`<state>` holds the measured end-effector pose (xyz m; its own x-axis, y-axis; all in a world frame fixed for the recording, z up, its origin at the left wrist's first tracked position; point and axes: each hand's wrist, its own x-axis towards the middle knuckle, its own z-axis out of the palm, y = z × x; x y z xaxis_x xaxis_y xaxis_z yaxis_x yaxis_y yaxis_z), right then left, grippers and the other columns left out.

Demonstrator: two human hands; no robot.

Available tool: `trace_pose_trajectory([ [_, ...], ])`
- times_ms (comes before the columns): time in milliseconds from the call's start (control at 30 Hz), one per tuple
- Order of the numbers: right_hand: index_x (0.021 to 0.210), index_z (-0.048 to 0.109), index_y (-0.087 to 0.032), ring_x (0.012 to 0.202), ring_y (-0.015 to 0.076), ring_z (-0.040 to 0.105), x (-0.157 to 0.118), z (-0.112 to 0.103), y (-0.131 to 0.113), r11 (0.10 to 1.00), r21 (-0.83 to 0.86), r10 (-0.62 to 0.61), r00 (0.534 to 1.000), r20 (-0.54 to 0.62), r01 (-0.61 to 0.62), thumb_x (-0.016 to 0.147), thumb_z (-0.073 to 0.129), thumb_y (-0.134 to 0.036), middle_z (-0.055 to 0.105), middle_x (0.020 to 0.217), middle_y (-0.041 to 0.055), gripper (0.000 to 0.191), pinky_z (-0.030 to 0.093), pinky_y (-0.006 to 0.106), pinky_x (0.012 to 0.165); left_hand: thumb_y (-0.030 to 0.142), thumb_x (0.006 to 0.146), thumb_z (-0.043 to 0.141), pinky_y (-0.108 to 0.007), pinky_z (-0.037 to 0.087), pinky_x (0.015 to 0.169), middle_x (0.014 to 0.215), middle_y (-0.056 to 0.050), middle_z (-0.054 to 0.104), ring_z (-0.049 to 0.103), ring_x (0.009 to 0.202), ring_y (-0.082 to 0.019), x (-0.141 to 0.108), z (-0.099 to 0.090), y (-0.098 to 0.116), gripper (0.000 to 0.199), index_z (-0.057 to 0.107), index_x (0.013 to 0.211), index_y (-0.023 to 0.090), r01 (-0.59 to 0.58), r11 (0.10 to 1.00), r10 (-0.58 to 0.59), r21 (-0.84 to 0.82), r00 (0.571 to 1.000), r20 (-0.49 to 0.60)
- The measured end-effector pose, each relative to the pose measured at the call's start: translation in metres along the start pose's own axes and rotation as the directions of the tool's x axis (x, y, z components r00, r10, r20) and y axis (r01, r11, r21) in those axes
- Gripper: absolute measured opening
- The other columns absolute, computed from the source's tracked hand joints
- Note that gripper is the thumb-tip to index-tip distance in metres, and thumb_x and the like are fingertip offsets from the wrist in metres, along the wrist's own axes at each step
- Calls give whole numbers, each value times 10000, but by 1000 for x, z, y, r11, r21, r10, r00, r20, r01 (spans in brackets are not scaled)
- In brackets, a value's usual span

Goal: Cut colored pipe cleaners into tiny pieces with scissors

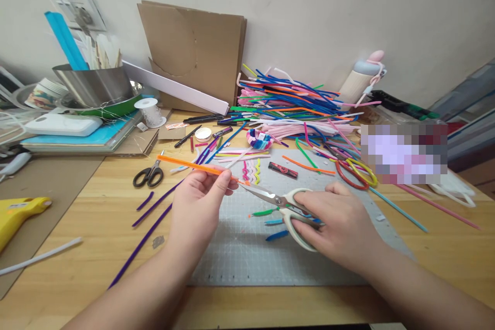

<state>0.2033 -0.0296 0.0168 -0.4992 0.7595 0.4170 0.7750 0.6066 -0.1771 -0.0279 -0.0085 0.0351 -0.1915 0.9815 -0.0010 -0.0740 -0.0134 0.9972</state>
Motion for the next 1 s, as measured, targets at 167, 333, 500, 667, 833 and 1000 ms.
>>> trace_pose_trajectory([
  [167,757,529,-194,569,122,451,0,0,-1,1000,-4,-6,1000,13,6,834,584,-252,616,654,-29,111,233,320,645,332,762,708,-251,525,648,684,-18,718,659,642,-136,0,0,1,199,653,797,144,26,999,-26,-19,1000,5],
  [333,717,505,-192,550,113,428,0,0,-1,1000,-11,-15,1000,13,15,850,569,-256,586,627,-35,161,234,315,636,308,757,712,-252,525,644,676,-18,717,658,635,-136,1,0,2,183,650,795,140,30,999,-30,-43,1000,3],
  [500,713,512,-193,545,112,415,1,-1,-2,1000,11,-13,1000,13,13,851,561,-269,573,613,-36,165,248,308,626,309,757,712,-252,525,650,668,-15,715,659,635,-137,0,0,2,176,652,778,145,35,999,-34,-37,999,6],
  [667,678,531,-210,560,135,432,0,-1,-1,983,130,118,989,90,-129,828,582,-303,507,555,-29,184,292,288,578,316,750,717,-264,522,656,673,-23,715,660,640,-145,1,0,2,192,646,792,143,43,998,-43,-52,999,3],
  [833,844,572,-222,639,146,533,3,3,-1,559,645,440,846,301,-521,774,657,-417,595,734,3,224,413,280,570,324,739,722,-271,520,641,668,-32,710,649,624,-145,1,2,0,202,644,767,140,125,989,-114,-84,985,127],
  [1000,961,563,-216,619,90,538,7,9,-10,20,813,357,764,538,-582,704,752,-399,598,879,9,367,457,252,575,311,729,726,-281,518,634,674,-34,711,656,627,-150,-3,8,-7,188,636,775,152,265,961,-221,-76,907,359],
])
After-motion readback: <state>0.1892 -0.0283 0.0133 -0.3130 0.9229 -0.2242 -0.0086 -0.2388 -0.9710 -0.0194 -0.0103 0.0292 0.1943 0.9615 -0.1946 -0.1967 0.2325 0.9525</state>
